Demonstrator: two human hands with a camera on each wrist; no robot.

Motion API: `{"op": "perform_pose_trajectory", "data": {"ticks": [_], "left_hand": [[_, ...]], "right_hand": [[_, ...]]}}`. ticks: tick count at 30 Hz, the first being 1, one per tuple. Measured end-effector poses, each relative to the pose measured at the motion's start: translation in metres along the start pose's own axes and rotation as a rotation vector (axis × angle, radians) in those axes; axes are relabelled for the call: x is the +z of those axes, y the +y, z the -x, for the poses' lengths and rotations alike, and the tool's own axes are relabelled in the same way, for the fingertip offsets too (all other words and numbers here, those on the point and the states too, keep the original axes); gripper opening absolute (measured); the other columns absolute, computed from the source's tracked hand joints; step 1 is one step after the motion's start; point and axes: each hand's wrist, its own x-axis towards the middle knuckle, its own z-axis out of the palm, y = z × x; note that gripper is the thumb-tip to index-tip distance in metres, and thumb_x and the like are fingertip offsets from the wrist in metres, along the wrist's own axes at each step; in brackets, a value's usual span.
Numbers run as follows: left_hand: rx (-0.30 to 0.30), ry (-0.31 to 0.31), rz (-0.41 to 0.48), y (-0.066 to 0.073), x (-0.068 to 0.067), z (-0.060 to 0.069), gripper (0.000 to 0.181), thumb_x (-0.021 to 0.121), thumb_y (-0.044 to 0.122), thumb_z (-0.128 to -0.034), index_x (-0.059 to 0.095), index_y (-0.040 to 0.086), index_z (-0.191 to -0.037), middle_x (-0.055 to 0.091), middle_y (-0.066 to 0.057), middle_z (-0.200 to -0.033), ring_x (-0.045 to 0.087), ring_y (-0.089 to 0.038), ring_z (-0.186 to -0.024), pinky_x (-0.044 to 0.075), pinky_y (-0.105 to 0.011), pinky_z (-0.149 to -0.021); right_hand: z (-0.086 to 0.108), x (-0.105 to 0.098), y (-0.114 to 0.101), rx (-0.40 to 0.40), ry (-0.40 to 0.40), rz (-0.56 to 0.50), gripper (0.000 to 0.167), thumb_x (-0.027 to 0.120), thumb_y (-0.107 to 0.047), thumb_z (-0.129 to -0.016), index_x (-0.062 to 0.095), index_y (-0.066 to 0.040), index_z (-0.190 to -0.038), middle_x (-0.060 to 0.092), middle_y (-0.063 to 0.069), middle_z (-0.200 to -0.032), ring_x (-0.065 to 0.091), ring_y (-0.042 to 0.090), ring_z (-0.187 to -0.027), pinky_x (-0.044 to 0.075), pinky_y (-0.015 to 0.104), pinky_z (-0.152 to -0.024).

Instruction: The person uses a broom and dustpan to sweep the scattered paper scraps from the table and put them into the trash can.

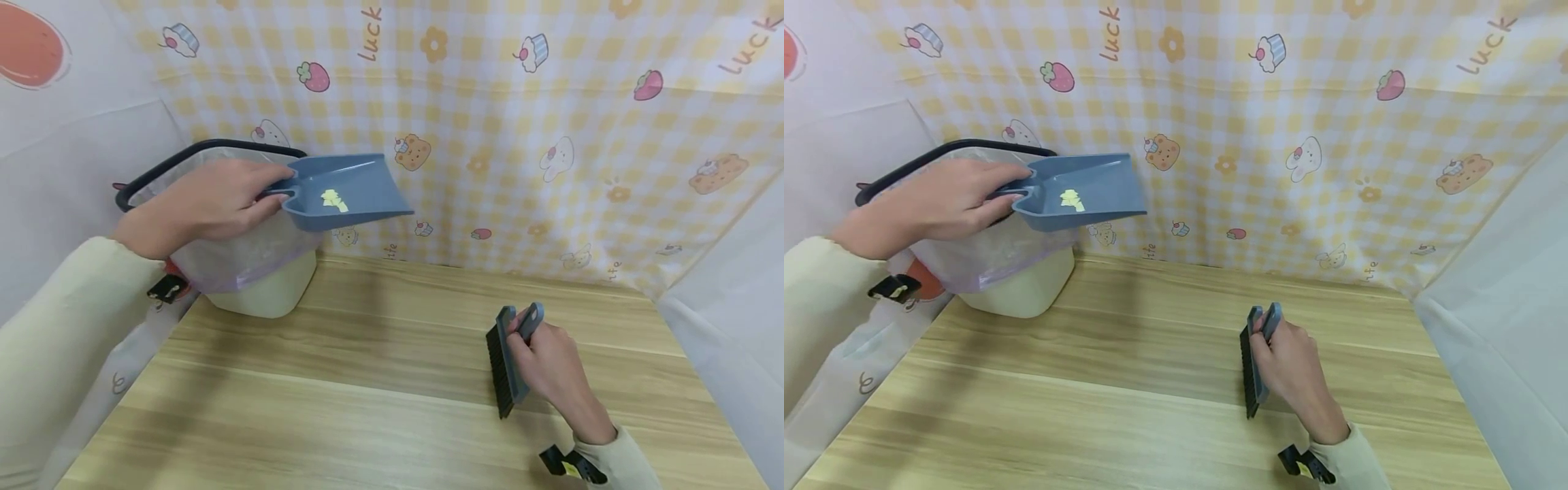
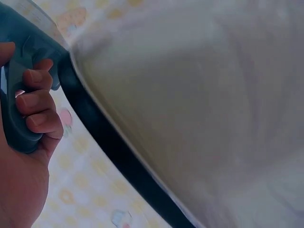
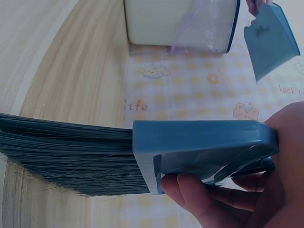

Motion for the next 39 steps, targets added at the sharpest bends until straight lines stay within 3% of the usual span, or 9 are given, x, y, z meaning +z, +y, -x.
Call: {"op": "perform_pose_trajectory", "data": {"ticks": [7, 14, 20, 30, 39], "left_hand": [[-0.074, -0.006, 0.0, -0.02, -0.007, 0.017, 0.036, 0.055, 0.017, -0.107, 0.064, -0.002, -0.136, 0.072, -0.02, -0.114, 0.067, -0.038, -0.101, 0.054, -0.062, -0.093], [-0.216, -0.066, 0.02, -0.04, -0.012, 0.035, 0.046, 0.052, 0.018, -0.1111, 0.056, -0.006, -0.149, 0.064, -0.033, -0.142, 0.062, -0.051, -0.126, 0.046, -0.07, -0.109], [-0.294, -0.069, 0.02, -0.057, -0.013, 0.051, 0.047, 0.053, 0.018, -0.1109, 0.054, -0.009, -0.149, 0.063, -0.037, -0.139, 0.062, -0.054, -0.12, 0.046, -0.072, -0.106], [-0.391, -0.07, 0.011, -0.085, -0.015, 0.081, 0.051, 0.052, 0.018, -0.11, 0.053, -0.014, -0.149, 0.055, -0.044, -0.146, 0.053, -0.062, -0.133, 0.041, -0.077, -0.11], [-0.494, -0.107, -0.023, -0.095, -0.016, 0.099, 0.055, 0.049, 0.024, -0.1112, 0.049, -0.017, -0.148, 0.051, -0.048, -0.145, 0.05, -0.064, -0.131, 0.039, -0.08, -0.11]], "right_hand": [[-0.001, 0.001, 0.001, -0.006, 0.005, 0.001, 0.013, 0.059, -0.007, -0.104, 0.072, -0.009, -0.104, 0.07, 0.0, -0.081, 0.059, 0.015, -0.066, 0.049, 0.038, -0.063], [-0.001, 0.001, -0.001, -0.004, -0.003, -0.007, 0.013, 0.058, -0.007, -0.104, 0.071, -0.008, -0.105, 0.069, 0.0, -0.08, 0.058, 0.014, -0.065, 0.049, 0.038, -0.062], [0.0, 0.0, -0.001, -0.011, -0.003, -0.003, 0.012, 0.059, -0.006, -0.104, 0.071, -0.008, -0.105, 0.069, 0.001, -0.08, 0.058, 0.014, -0.066, 0.048, 0.037, -0.061], [-0.001, 0.001, -0.001, -0.015, -0.003, -0.001, 0.012, 0.059, -0.006, -0.103, 0.071, -0.008, -0.105, 0.069, 0.001, -0.08, 0.06, 0.016, -0.067, 0.051, 0.04, -0.063], [0.0, 0.0, -0.001, -0.015, -0.005, 0.0, 0.012, 0.058, -0.006, -0.103, 0.07, -0.007, -0.105, 0.069, 0.003, -0.081, 0.058, 0.015, -0.066, 0.049, 0.038, -0.062]]}}
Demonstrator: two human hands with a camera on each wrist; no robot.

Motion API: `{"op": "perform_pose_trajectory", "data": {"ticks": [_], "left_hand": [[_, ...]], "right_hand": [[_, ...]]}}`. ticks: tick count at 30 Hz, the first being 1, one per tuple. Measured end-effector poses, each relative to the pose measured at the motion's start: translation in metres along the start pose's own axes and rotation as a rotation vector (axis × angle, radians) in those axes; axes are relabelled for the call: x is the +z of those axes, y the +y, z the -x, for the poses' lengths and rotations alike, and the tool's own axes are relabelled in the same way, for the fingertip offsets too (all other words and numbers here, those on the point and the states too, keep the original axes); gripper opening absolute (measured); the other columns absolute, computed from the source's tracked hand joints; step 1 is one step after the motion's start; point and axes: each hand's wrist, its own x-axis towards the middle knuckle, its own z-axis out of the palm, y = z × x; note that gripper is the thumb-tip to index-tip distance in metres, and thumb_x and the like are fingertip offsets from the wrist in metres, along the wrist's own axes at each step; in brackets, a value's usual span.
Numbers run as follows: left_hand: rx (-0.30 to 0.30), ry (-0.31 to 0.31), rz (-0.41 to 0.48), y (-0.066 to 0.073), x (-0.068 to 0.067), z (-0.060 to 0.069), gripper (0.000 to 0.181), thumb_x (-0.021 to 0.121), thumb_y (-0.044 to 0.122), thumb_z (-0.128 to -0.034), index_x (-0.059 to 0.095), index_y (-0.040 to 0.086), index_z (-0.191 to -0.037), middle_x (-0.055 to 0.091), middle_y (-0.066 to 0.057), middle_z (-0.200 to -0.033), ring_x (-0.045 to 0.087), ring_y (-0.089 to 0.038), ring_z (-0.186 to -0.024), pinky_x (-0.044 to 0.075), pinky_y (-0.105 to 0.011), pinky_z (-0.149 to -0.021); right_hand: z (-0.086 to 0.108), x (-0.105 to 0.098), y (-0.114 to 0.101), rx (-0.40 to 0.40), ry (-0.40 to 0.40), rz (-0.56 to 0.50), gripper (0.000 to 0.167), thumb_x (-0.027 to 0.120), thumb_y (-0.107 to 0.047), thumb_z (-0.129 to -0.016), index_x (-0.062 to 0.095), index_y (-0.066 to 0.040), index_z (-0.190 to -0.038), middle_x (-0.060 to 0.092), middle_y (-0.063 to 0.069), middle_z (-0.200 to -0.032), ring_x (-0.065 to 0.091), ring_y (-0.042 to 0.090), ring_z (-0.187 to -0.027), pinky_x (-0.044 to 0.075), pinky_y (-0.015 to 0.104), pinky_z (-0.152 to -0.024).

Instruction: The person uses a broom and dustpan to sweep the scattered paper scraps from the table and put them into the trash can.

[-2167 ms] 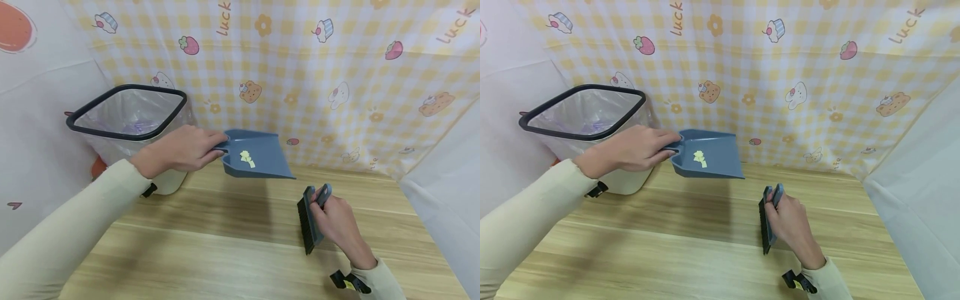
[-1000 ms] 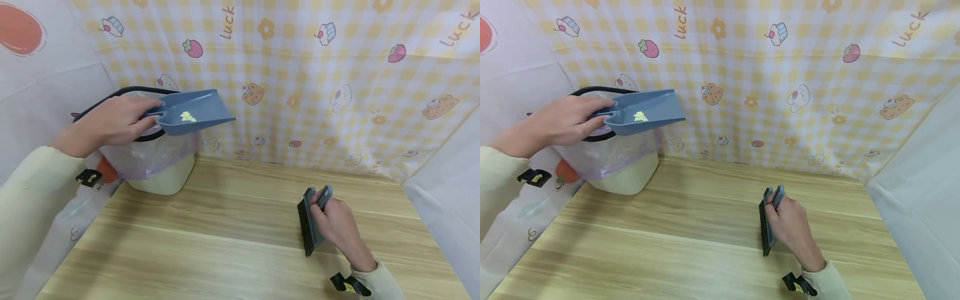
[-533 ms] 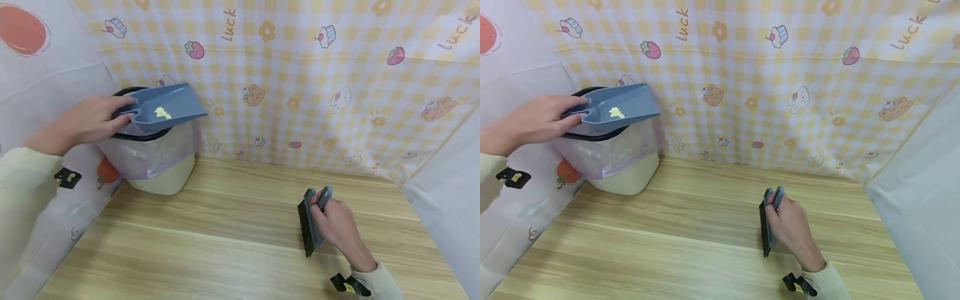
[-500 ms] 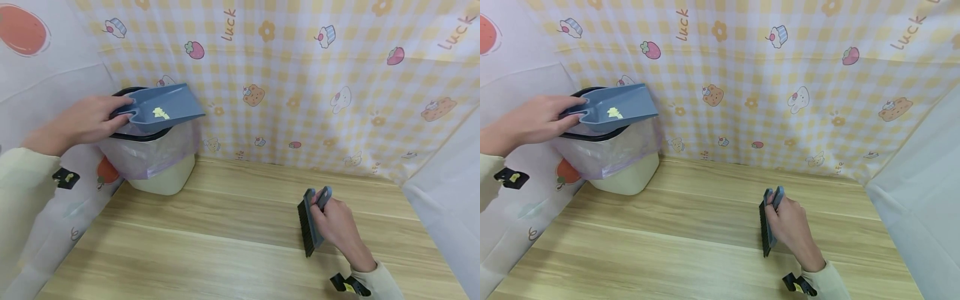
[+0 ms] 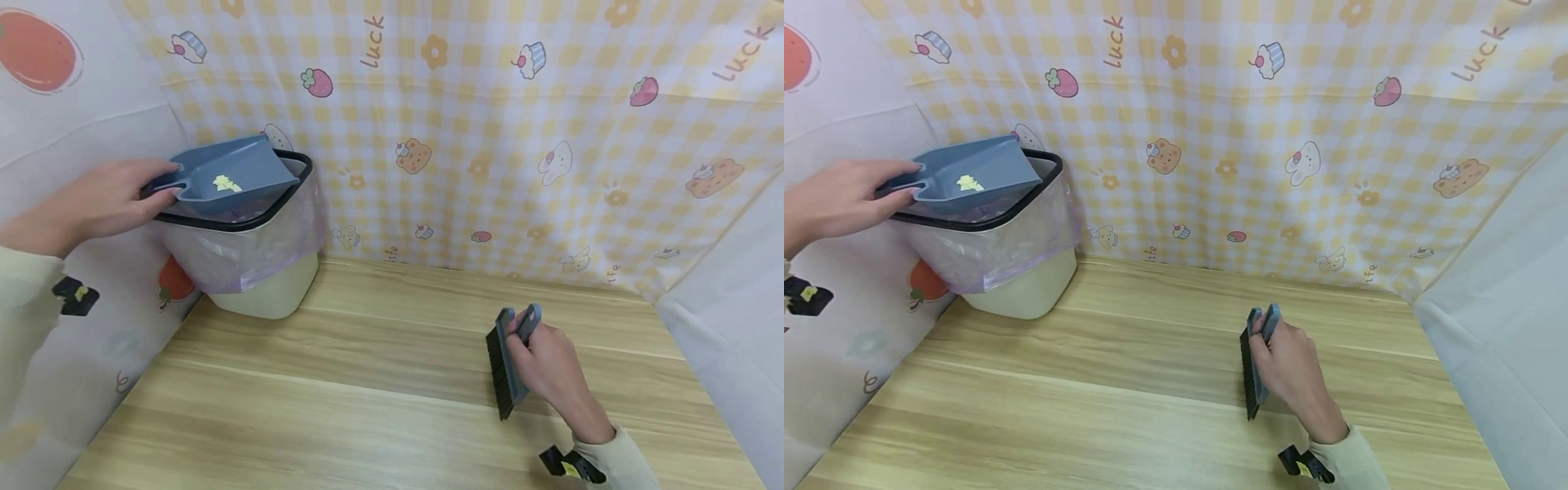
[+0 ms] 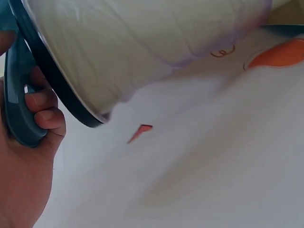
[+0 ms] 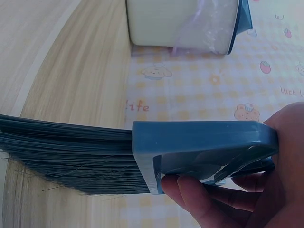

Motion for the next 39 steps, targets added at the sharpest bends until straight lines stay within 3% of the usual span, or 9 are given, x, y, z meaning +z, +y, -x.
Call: {"op": "perform_pose_trajectory", "data": {"ticks": [4, 13, 23, 28, 31, 35, 37, 39], "left_hand": [[-0.04, -0.022, 0.021, -0.005, 0.0, 0.003, 0.058, 0.043, 0.028, -0.1151, 0.046, -0.019, -0.151, 0.047, -0.05, -0.148, 0.047, -0.066, -0.134, 0.036, -0.081, -0.111], [-0.058, -0.04, 0.03, -0.011, 0.001, 0.007, 0.057, 0.039, 0.025, -0.1181, 0.041, -0.02, -0.153, 0.043, -0.051, -0.149, 0.044, -0.067, -0.133, 0.035, -0.082, -0.111], [-0.058, 0.022, -0.045, -0.015, 0.004, 0.008, 0.053, 0.043, 0.022, -0.117, 0.042, -0.021, -0.148, 0.045, -0.051, -0.146, 0.045, -0.068, -0.132, 0.035, -0.08, -0.112], [-0.052, 0.053, -0.095, -0.012, 0.004, 0.006, 0.05, 0.053, 0.019, -0.1147, 0.045, -0.018, -0.147, 0.049, -0.049, -0.142, 0.049, -0.067, -0.127, 0.038, -0.08, -0.11], [-0.003, 0.122, -0.136, -0.008, 0.005, 0.006, 0.046, 0.065, 0.013, -0.1089, 0.05, -0.015, -0.142, 0.055, -0.047, -0.134, 0.056, -0.065, -0.118, 0.044, -0.078, -0.104], [0.092, 0.254, -0.183, -0.001, 0.006, 0.006, 0.043, 0.078, 0.002, -0.0974, 0.057, -0.013, -0.132, 0.062, -0.041, -0.112, 0.062, -0.055, -0.088, 0.055, -0.072, -0.084], [0.161, 0.321, -0.199, 0.001, 0.006, 0.007, 0.044, 0.082, -0.002, -0.0914, 0.06, -0.012, -0.128, 0.062, -0.036, -0.102, 0.06, -0.048, -0.076, 0.056, -0.069, -0.074], [0.276, 0.388, -0.236, 0.001, 0.006, 0.007, 0.046, 0.082, -0.007, -0.0862, 0.062, -0.012, -0.127, 0.06, -0.033, -0.098, 0.057, -0.044, -0.071, 0.056, -0.066, -0.068]], "right_hand": [[0.0, 0.0, 0.0, 0.008, -0.005, 0.005, 0.013, 0.058, -0.007, -0.104, 0.071, -0.007, -0.105, 0.071, 0.004, -0.083, 0.058, 0.015, -0.065, 0.049, 0.037, -0.061], [0.0, -0.001, 0.001, 0.008, -0.002, 0.013, 0.014, 0.058, -0.007, -0.104, 0.072, -0.008, -0.104, 0.072, 0.003, -0.085, 0.059, 0.015, -0.067, 0.05, 0.038, -0.063], [0.0, 0.0, 0.0, 0.01, -0.003, 0.011, 0.013, 0.058, -0.007, -0.104, 0.072, -0.009, -0.104, 0.068, 0.0, -0.079, 0.056, 0.013, -0.063, 0.047, 0.036, -0.06], [0.0, 0.0, 0.001, 0.023, -0.012, 0.009, 0.013, 0.058, -0.008, -0.105, 0.071, -0.01, -0.105, 0.067, -0.002, -0.077, 0.056, 0.013, -0.062, 0.045, 0.035, -0.058], [0.0, 0.0, 0.001, 0.027, -0.016, 0.006, 0.012, 0.058, -0.008, -0.105, 0.07, -0.01, -0.105, 0.065, -0.002, -0.075, 0.055, 0.013, -0.062, 0.045, 0.034, -0.058], [0.0, -0.001, 0.001, 0.028, -0.016, 0.003, 0.012, 0.058, -0.008, -0.105, 0.069, -0.01, -0.104, 0.064, -0.003, -0.074, 0.055, 0.014, -0.061, 0.044, 0.034, -0.057], [0.0, -0.001, 0.001, 0.028, -0.014, 0.004, 0.012, 0.058, -0.008, -0.105, 0.069, -0.01, -0.104, 0.064, -0.003, -0.074, 0.055, 0.014, -0.061, 0.045, 0.034, -0.057], [-0.001, 0.0, 0.002, 0.029, -0.013, 0.004, 0.012, 0.058, -0.008, -0.105, 0.07, -0.01, -0.104, 0.064, -0.003, -0.074, 0.055, 0.014, -0.061, 0.045, 0.034, -0.057]]}}
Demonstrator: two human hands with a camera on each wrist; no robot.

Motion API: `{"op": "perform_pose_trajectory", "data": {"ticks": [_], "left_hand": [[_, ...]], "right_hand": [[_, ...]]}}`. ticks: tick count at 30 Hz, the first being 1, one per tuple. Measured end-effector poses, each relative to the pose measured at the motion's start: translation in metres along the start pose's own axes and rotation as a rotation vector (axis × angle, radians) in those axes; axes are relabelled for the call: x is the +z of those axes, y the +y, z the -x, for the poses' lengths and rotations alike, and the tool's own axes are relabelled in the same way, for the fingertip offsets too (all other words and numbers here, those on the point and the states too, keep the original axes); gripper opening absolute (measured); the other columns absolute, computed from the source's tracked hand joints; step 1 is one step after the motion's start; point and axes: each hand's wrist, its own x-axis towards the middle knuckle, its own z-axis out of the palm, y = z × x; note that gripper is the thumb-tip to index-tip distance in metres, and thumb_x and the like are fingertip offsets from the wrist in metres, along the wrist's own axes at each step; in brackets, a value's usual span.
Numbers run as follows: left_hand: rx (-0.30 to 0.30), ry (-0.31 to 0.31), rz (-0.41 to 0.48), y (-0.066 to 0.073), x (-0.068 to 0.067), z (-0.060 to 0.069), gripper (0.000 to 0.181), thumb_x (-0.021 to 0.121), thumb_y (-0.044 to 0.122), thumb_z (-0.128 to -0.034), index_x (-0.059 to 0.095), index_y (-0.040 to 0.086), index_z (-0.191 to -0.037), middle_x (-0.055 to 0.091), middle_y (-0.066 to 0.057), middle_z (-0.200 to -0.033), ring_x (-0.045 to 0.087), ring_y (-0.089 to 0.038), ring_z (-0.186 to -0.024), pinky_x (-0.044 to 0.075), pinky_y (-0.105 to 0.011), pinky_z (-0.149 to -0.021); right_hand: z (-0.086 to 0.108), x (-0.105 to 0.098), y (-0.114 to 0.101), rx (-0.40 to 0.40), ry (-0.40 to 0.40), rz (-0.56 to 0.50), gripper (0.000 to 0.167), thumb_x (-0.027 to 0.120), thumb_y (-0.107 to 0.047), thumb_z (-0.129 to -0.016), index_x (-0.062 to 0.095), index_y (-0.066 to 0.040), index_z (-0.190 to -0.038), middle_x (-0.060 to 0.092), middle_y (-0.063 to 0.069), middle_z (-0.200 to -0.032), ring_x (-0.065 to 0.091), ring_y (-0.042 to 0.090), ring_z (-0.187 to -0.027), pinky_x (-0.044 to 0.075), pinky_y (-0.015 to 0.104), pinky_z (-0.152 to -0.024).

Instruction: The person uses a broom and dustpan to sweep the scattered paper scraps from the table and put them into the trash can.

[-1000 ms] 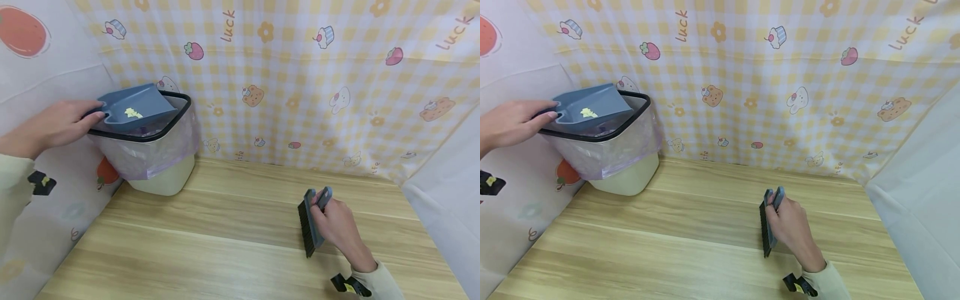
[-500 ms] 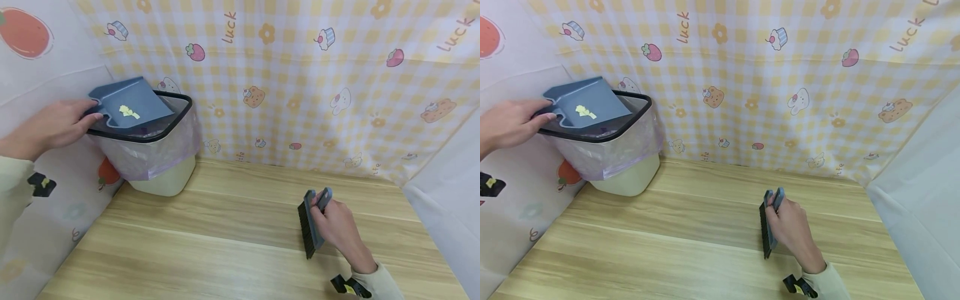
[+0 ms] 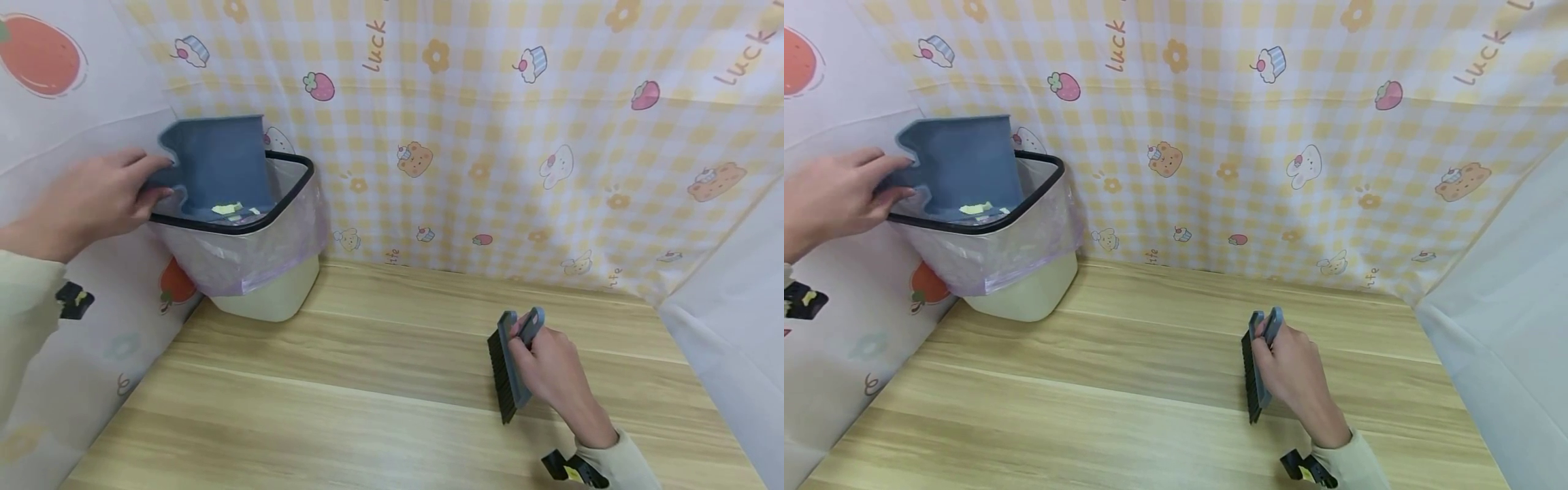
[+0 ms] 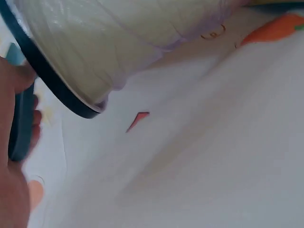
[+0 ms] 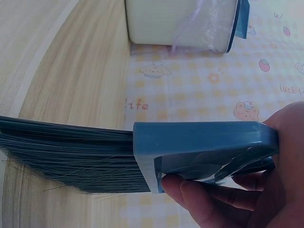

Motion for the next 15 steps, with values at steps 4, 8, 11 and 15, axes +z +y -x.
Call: {"op": "perform_pose_trajectory", "data": {"ticks": [4, 8, 11, 15], "left_hand": [[0.281, 0.141, -0.083, -0.0004, -0.0017, -0.003, 0.047, 0.075, -0.014, -0.0837, 0.061, -0.012, -0.129, 0.054, -0.03, -0.091, 0.05, -0.041, -0.064, 0.053, -0.058, -0.056], [0.416, 0.184, -0.132, 0.0012, -0.0029, -0.0069, 0.038, 0.063, -0.013, -0.0935, 0.056, -0.013, -0.131, 0.051, -0.03, -0.09, 0.047, -0.041, -0.064, 0.051, -0.053, -0.052], [0.415, 0.188, -0.132, 0.0034, -0.0038, -0.0077, 0.038, 0.063, -0.012, -0.0938, 0.056, -0.013, -0.131, 0.051, -0.03, -0.09, 0.047, -0.041, -0.064, 0.051, -0.053, -0.052], [0.365, 0.192, -0.122, 0.0051, -0.0038, -0.0069, 0.05, 0.074, -0.013, -0.0847, 0.057, -0.014, -0.132, 0.052, -0.03, -0.089, 0.049, -0.042, -0.063, 0.052, -0.055, -0.052]], "right_hand": [[0.0003, -0.0002, 0.0001, -0.004, -0.002, 0.001, 0.012, 0.058, -0.008, -0.105, 0.07, -0.01, -0.105, 0.065, -0.002, -0.075, 0.054, 0.014, -0.061, 0.044, 0.033, -0.056], [0.001, -0.0004, 0.0002, -0.005, -0.004, 0.002, 0.012, 0.059, -0.008, -0.106, 0.07, -0.01, -0.105, 0.064, -0.003, -0.075, 0.053, 0.013, -0.06, 0.043, 0.033, -0.056], [0.0013, -0.0005, 0.0002, -0.002, -0.004, 0.002, 0.011, 0.059, -0.008, -0.106, 0.07, -0.01, -0.105, 0.064, -0.003, -0.073, 0.053, 0.013, -0.059, 0.042, 0.033, -0.055], [0.0013, -0.0006, 0.0003, -0.001, -0.006, 0.003, 0.011, 0.059, -0.008, -0.105, 0.07, -0.01, -0.105, 0.063, -0.003, -0.073, 0.053, 0.013, -0.058, 0.042, 0.033, -0.055]]}}
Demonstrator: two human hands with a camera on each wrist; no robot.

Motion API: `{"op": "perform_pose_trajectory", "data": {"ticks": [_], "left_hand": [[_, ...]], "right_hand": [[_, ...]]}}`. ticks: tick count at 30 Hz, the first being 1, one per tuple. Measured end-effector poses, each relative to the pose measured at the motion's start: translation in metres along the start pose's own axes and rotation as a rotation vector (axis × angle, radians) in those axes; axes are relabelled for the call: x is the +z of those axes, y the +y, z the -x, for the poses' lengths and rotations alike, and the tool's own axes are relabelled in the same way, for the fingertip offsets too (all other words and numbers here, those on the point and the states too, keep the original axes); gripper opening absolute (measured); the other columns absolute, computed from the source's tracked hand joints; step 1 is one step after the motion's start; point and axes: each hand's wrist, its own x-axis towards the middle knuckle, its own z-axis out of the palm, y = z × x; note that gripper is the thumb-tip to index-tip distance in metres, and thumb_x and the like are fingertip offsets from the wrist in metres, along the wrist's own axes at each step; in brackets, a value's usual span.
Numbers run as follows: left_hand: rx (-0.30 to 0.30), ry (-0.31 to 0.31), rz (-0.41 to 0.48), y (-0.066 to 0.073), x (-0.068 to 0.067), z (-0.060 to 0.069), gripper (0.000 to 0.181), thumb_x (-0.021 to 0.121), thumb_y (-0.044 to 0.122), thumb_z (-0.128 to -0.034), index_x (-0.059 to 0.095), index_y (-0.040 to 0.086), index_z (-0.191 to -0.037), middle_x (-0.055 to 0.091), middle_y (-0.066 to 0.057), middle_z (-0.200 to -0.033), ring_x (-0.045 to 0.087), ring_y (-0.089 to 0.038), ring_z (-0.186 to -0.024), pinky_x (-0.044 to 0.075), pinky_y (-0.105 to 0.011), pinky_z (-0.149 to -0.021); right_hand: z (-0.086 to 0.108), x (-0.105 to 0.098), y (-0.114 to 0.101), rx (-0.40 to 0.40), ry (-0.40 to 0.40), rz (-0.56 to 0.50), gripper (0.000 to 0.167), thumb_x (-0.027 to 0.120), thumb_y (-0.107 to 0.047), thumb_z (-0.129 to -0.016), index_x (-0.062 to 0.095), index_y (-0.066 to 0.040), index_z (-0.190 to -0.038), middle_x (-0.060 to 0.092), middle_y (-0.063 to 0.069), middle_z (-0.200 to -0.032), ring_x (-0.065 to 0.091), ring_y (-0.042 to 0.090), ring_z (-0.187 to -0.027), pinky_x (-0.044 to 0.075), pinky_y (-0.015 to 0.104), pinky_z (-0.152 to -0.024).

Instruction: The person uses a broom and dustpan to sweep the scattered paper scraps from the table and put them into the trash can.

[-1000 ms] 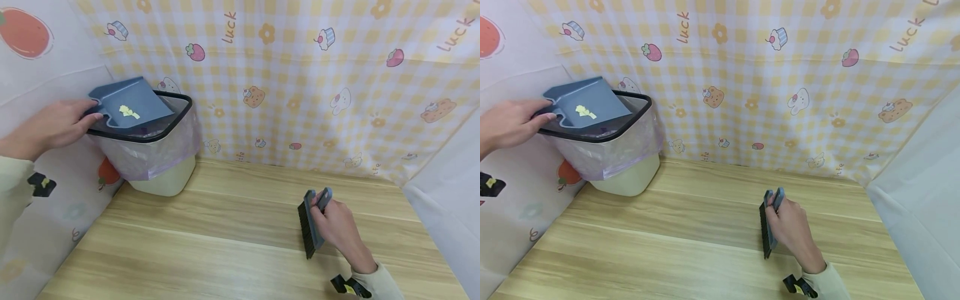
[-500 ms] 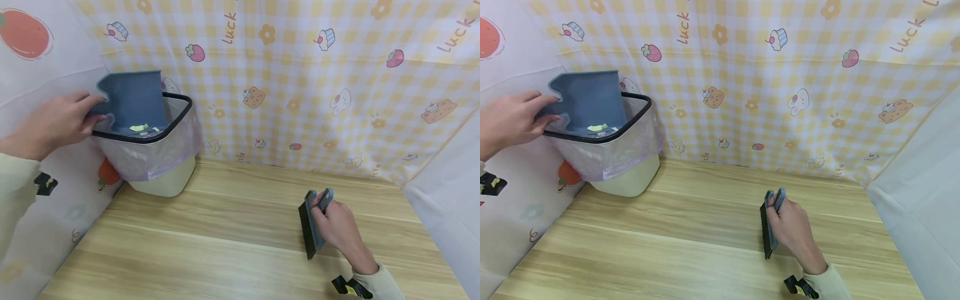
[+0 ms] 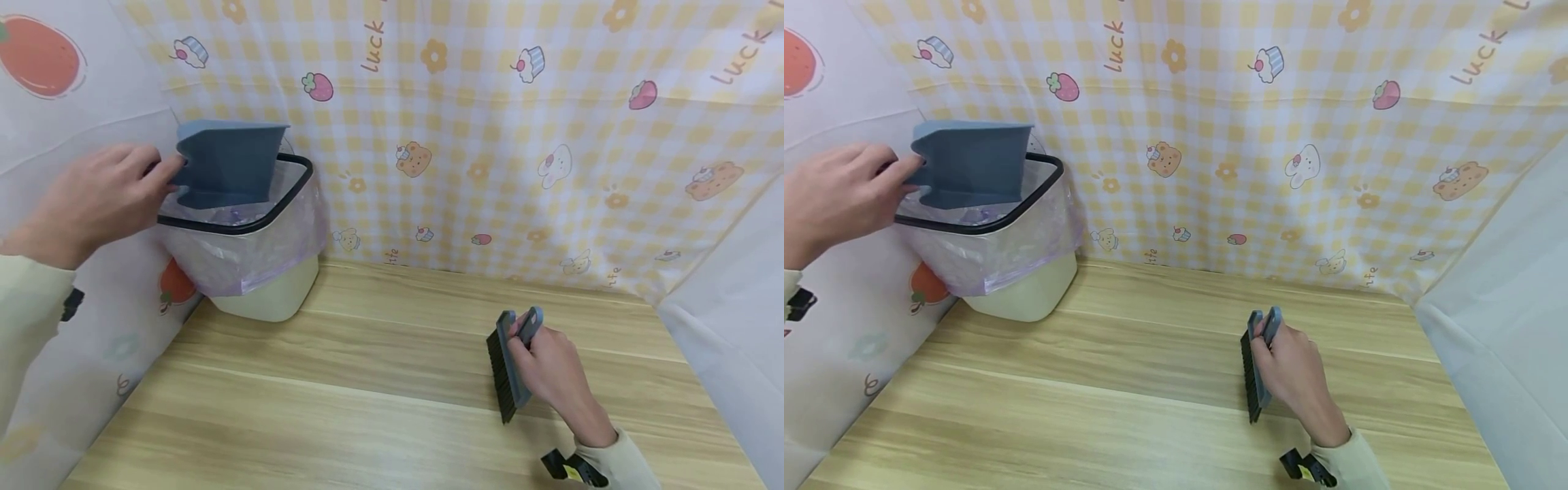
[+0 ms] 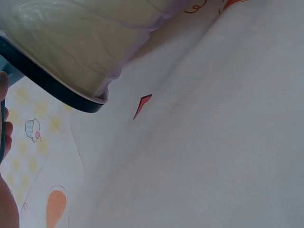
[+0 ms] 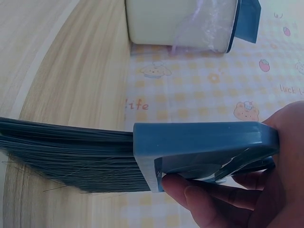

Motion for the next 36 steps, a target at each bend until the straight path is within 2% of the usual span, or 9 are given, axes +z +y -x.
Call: {"op": "perform_pose_trajectory", "data": {"ticks": [3, 7, 13, 23, 26, 30, 33, 36], "left_hand": [[-0.028, 0.0, -0.001, 0.001, 0.0, 0.001, 0.055, 0.079, -0.01, -0.0809, 0.058, -0.014, -0.132, 0.053, -0.032, -0.089, 0.05, -0.043, -0.063, 0.052, -0.056, -0.053], [-0.058, -0.01, -0.007, 0.002, -0.002, 0.002, 0.053, 0.077, -0.003, -0.0827, 0.057, -0.014, -0.13, 0.054, -0.033, -0.088, 0.051, -0.044, -0.062, 0.052, -0.057, -0.053], [-0.178, -0.111, -0.054, 0.004, -0.005, 0.002, 0.056, 0.082, 0.004, -0.084, 0.055, -0.014, -0.13, 0.057, -0.035, -0.089, 0.055, -0.042, -0.061, 0.059, -0.061, -0.062], [-0.305, -0.241, -0.091, 0.005, -0.01, 0.001, 0.045, 0.067, 0.012, -0.1015, 0.053, -0.023, -0.125, 0.06, -0.042, -0.093, 0.063, -0.049, -0.069, 0.06, -0.067, -0.08], [-0.343, -0.275, -0.089, 0.005, -0.012, 0.0, 0.038, 0.065, 0.012, -0.1032, 0.051, -0.022, -0.112, 0.055, -0.035, -0.081, 0.057, -0.044, -0.062, 0.061, -0.065, -0.073], [-0.399, -0.295, -0.066, 0.007, -0.013, -0.001, 0.034, 0.061, 0.013, -0.107, 0.045, -0.013, -0.093, 0.043, -0.019, -0.067, 0.046, -0.034, -0.054, 0.056, -0.057, -0.054], [-0.43, -0.312, -0.043, 0.008, -0.014, -0.001, 0.036, 0.056, 0.016, -0.1105, 0.042, -0.009, -0.088, 0.039, -0.013, -0.063, 0.044, -0.031, -0.051, 0.046, -0.049, -0.047], [-0.446, -0.331, -0.021, 0.009, -0.014, -0.001, 0.038, 0.052, 0.017, -0.1124, 0.041, -0.006, -0.085, 0.039, -0.011, -0.063, 0.044, -0.031, -0.05, 0.042, -0.045, -0.045]], "right_hand": [[0.0, 0.0, 0.0, 0.001, -0.001, 0.0, 0.011, 0.059, -0.008, -0.105, 0.07, -0.01, -0.105, 0.063, -0.003, -0.073, 0.052, 0.013, -0.058, 0.042, 0.033, -0.054], [0.0, 0.0, 0.0, 0.006, -0.004, -0.002, 0.011, 0.059, -0.009, -0.105, 0.07, -0.01, -0.105, 0.061, -0.004, -0.071, 0.052, 0.013, -0.058, 0.042, 0.032, -0.054], [0.0, 0.0, 0.0, 0.0, 0.001, 0.001, 0.011, 0.06, -0.009, -0.105, 0.071, -0.01, -0.105, 0.063, -0.004, -0.073, 0.053, 0.013, -0.06, 0.043, 0.033, -0.055], [0.0, 0.0, 0.0, -0.008, 0.004, -0.001, 0.01, 0.061, -0.008, -0.104, 0.071, -0.01, -0.105, 0.064, -0.003, -0.074, 0.053, 0.013, -0.06, 0.042, 0.033, -0.055], [0.0, 0.0, 0.0, -0.004, 0.0, -0.002, 0.011, 0.061, -0.008, -0.104, 0.071, -0.01, -0.105, 0.064, -0.003, -0.073, 0.053, 0.013, -0.059, 0.042, 0.032, -0.054], [0.001, 0.0, 0.001, 0.003, -0.003, -0.004, 0.011, 0.061, -0.008, -0.104, 0.071, -0.01, -0.106, 0.063, -0.004, -0.072, 0.053, 0.013, -0.059, 0.042, 0.033, -0.054], [0.001, 0.0, 0.001, 0.005, -0.003, -0.004, 0.01, 0.06, -0.009, -0.104, 0.071, -0.01, -0.106, 0.062, -0.004, -0.071, 0.052, 0.013, -0.059, 0.042, 0.033, -0.054], [0.001, -0.001, 0.001, 0.005, -0.004, -0.004, 0.011, 0.06, -0.009, -0.104, 0.07, -0.01, -0.106, 0.062, -0.004, -0.071, 0.052, 0.013, -0.058, 0.041, 0.033, -0.054]]}}
